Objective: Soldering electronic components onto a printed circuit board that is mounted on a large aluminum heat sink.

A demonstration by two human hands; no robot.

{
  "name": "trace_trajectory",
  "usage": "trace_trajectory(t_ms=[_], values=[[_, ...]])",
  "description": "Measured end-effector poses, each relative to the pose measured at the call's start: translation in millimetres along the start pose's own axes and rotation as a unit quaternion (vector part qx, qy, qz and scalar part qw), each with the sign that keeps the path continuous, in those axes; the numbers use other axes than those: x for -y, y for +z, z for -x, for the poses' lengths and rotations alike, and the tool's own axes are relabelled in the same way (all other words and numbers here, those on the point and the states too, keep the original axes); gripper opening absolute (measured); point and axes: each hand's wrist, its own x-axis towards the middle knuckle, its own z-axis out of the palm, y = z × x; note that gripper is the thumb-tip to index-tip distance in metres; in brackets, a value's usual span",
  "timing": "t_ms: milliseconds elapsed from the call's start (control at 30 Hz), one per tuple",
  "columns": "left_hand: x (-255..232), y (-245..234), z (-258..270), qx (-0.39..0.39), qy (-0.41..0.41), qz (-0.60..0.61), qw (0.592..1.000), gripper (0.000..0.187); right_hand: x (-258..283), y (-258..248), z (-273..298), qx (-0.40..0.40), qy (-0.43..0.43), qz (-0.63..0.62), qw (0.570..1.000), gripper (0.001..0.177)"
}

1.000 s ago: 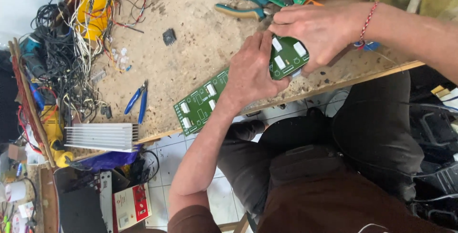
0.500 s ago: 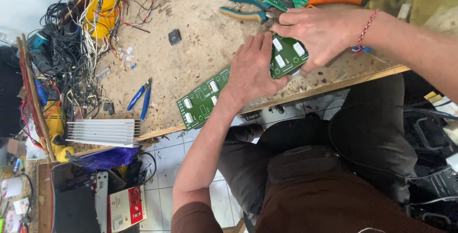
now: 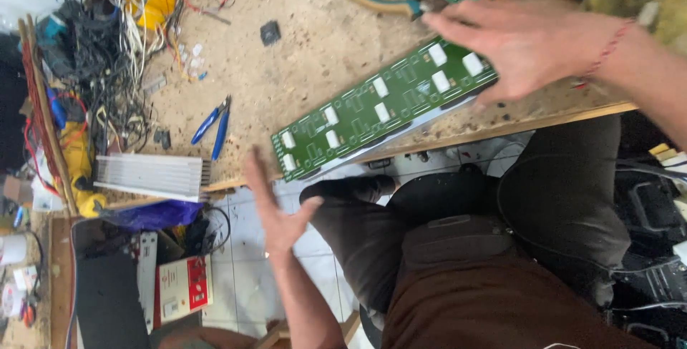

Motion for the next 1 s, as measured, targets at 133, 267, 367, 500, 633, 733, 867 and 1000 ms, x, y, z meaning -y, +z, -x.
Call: trace_trajectory(t_ms=[133,267,367,500,633,733,867,1000], values=[[0,43,12,-0.041,-0.042,0.058,0.997,0.117,17,-8,6,0.038,0.048,0.089,0.994,0.158],[17,77,26,-0.12,-0.056,0.227,0.965,0.09,5,18,13,-0.055,0.11,-0.064,0.99,0.145],[22,91,23,-0.189,-0.012,0.304,0.934,0.085,1,58,7,-0.22,0.015,-0.211,0.952,0.138],[6,86,-1,-0.226,0.058,0.346,0.908,0.084,11,96,6,-0.288,-0.026,-0.335,0.897,0.124],[22,98,5,-0.223,0.047,0.357,0.906,0.089,21,111,26,-0.257,0.062,-0.368,0.891,0.109],[39,112,11,-0.261,-0.039,0.465,0.845,0.071,34,82,41,-0.246,0.174,-0.388,0.871,0.095],[51,103,13,-0.219,-0.021,0.609,0.762,0.088,56,35,42,-0.266,0.159,-0.452,0.837,0.113],[12,86,-3,-0.236,-0.029,0.578,0.781,0.091,35,34,52,-0.256,0.118,-0.476,0.833,0.111]])
